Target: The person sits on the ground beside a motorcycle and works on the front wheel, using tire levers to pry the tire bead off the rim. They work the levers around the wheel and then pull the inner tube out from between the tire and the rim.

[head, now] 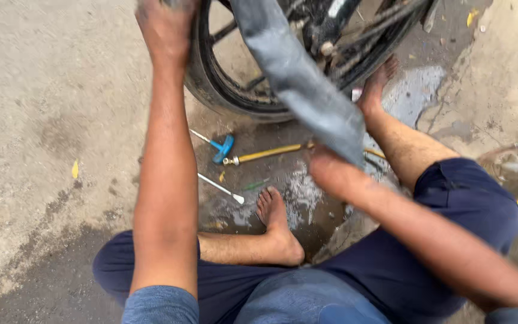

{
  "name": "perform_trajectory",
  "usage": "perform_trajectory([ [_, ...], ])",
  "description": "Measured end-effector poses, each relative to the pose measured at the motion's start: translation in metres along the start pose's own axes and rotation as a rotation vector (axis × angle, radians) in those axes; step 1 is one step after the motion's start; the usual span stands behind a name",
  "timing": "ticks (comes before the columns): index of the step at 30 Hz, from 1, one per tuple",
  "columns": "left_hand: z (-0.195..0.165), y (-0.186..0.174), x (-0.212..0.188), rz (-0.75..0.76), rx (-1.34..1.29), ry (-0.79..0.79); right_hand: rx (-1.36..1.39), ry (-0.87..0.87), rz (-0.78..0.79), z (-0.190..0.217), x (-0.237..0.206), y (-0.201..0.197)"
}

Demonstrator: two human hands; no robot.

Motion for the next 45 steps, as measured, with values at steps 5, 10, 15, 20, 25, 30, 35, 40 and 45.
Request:
perform_trajectory([
  [5,0.054,-0.012,-0.077,-0.025,-0.323,-0.221,0.604,-0.446,0.173,0.104,-0.083,-0.016],
  [10,0.097,0.003,-0.135,-0.054,-0.618,-0.454,0.645,-0.262,-0.158,0.055,-0.086,-0.061],
  [15,0.075,-0.015,-0.16,-0.148,-0.354,-0.464,0.791,0.114,-0.686,0.008,-0.081,-0.074],
  [20,-0.015,-0.046,-0.212,-0.264,-0.157,-0.304,0.724,0.17,-0.737,-0.007,-0.075,-0.075],
  [25,-0.122,-0.048,-0.162,-0.188,0.089,-0.256,0.741,0.069,-0.761,-0.006,-0.087,-0.091],
  [30,-0.201,0.005,-0.061,0.143,0.574,-0.139,0.683,-0.193,-0.893,0.049,-0.09,-0.114],
  [35,-0.227,-0.001,-0.049,0.153,0.451,-0.023,0.43,-0.241,-0.739,0.07,0.007,-0.119],
  [40,-0.202,-0.029,-0.071,0.127,0.285,0.038,0.105,-0.036,-0.597,0.03,0.099,-0.085],
  [45,-0.168,-0.038,-0.085,0.073,0.294,-0.067,-0.045,0.097,-0.24,0.038,0.121,-0.027],
])
Point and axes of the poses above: each hand's wrist, its own x-axis towards the middle knuckle, its own y-axis out of the palm, z = x × y, the point moved 10 cm from there along x, towards the middle knuckle, and after that the axes turned 10 degrees about -z, right-handed, at the moved point
